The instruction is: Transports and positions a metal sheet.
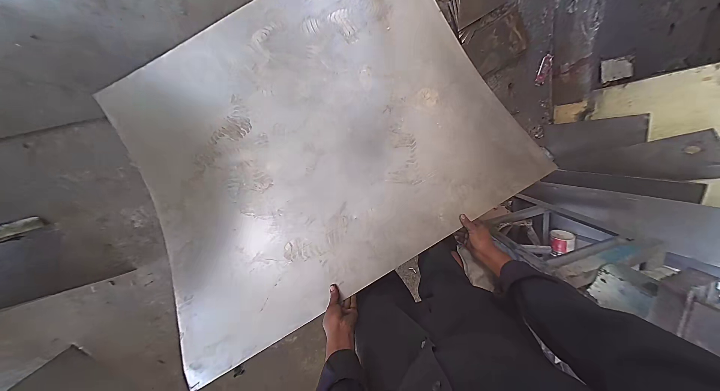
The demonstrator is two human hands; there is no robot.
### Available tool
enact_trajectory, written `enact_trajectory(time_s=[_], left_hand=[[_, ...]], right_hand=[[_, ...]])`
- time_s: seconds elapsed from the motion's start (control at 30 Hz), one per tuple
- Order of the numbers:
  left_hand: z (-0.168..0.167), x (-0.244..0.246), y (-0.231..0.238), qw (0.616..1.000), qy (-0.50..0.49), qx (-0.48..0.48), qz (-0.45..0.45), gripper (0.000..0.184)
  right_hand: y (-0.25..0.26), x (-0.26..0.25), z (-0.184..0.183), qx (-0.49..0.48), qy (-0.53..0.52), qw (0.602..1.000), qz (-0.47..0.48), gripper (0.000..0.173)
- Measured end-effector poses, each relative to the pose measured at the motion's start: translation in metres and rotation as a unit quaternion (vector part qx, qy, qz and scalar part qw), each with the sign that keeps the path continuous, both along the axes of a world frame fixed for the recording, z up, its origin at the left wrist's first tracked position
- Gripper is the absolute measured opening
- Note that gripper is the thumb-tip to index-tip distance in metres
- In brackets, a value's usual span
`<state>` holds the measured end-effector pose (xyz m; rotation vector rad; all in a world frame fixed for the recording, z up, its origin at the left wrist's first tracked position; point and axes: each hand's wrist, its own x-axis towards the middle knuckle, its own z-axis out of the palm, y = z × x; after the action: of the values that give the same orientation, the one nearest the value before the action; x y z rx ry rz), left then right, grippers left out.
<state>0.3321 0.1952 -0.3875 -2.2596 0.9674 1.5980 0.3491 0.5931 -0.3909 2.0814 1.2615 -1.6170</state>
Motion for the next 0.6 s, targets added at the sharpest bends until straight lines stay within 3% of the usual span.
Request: enact_trajectory(time_s=[0.2, 0.6], left_hand=[[-0.006, 0.009, -0.003, 1.0, 0.003, 0.01, 0.006, 0.045], [-0.015, 0.006, -0.002, 1.0, 0.003, 0.006, 0.02, 0.045]], right_hand=[[0.003, 0.002, 0.019, -0.008, 0.008, 0.999, 0.052, 0.038], [0.001, 0.0, -0.003, 0.0, -0.024, 0.999, 0.039, 0.042]])
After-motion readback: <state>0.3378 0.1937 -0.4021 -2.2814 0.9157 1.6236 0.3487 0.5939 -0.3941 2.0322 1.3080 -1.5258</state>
